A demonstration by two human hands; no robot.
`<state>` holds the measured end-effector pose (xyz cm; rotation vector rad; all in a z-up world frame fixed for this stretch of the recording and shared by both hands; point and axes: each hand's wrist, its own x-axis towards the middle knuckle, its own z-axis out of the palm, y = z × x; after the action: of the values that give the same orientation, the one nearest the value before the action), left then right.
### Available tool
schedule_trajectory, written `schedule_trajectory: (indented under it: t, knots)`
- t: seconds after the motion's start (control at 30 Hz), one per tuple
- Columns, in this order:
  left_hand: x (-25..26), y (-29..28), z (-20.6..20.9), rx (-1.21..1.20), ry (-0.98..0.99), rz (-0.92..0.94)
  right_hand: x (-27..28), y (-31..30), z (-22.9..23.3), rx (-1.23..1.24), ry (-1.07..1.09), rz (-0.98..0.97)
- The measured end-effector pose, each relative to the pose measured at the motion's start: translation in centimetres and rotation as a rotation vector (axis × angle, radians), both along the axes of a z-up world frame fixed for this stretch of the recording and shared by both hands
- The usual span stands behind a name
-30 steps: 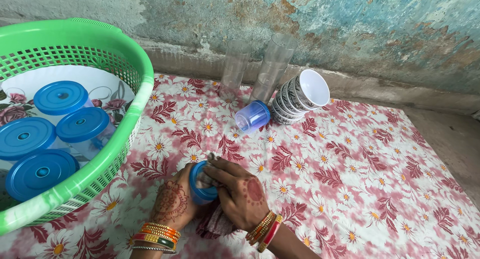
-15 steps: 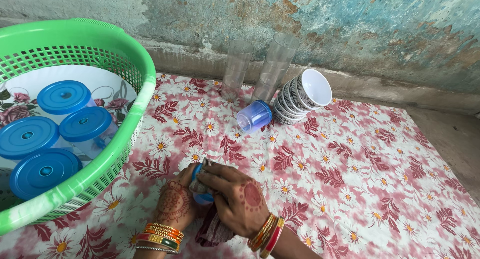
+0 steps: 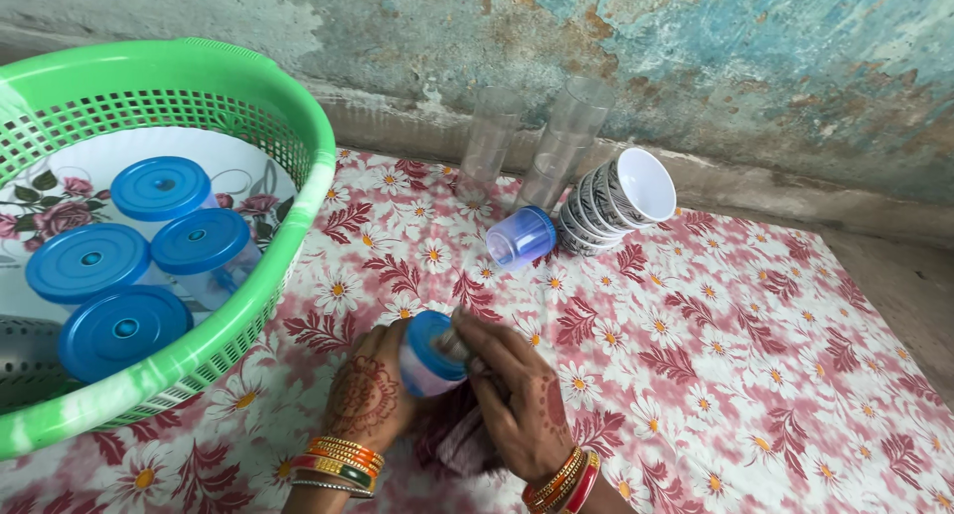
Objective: The person wipes several small plastic containers with blue lids and clear drinking glasses using a cloth on a floral-patterned cloth laid on the floor. The person handles each item one at a time, wiping the exterior and placing the containers into a green basket.
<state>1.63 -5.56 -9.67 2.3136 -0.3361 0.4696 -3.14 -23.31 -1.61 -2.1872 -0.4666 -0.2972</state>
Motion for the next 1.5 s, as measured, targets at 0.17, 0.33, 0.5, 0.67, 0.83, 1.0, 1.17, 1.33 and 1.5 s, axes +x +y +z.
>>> schedule_trajectory:
  t: [0.17,0.33,0.5,0.67,0.83,1.0,1.17,1.33,1.5]
  knots:
    - [-0.1,0.6,-0.9,0.025,0.091,-0.065,0.1,1.4,-0.3,-0.341,-0.197,0.126]
    - [-0.3,0.1,-1.6,0.027,0.096,-0.08,0.2,1.1,-1.2,-0.372,-0.296,0.18]
    - [-0.2,-0.5,-1.5,0.101,0.046,-0.173,2.6,0.9,-2.6,-0.308,-0.048,0.03]
    - [-0.2,-0.7,-0.6,0.13,0.182,-0.219,6.8,-0.5,-4.3,-0.149,0.503,-0.194]
    - [-0.6,-1.1,-2.7,-0.018,0.063,-0.092,7.6,-2.1,-6.9,0.073,0.673,-0.163]
    - [2.2,-1.4,-6.4,0.034,-0.095,0.195,4.1,-0.2,-6.0,0.091,0.597,-0.148]
    - [1.8,-0.8,-6.0,-0.026,-0.087,0.172,1.2,2.8,-2.5,-0.043,0.104,0.041]
    - [0.5,-1.2,-1.9,-0.257,-0.079,0.178,2.3,2.3,0.1,-0.16,-0.119,0.053]
    - [0.3,-2.5,0.3,-0.712,0.41,0.276,2.7,1.4,0.9,-0.064,0.006,-0.104]
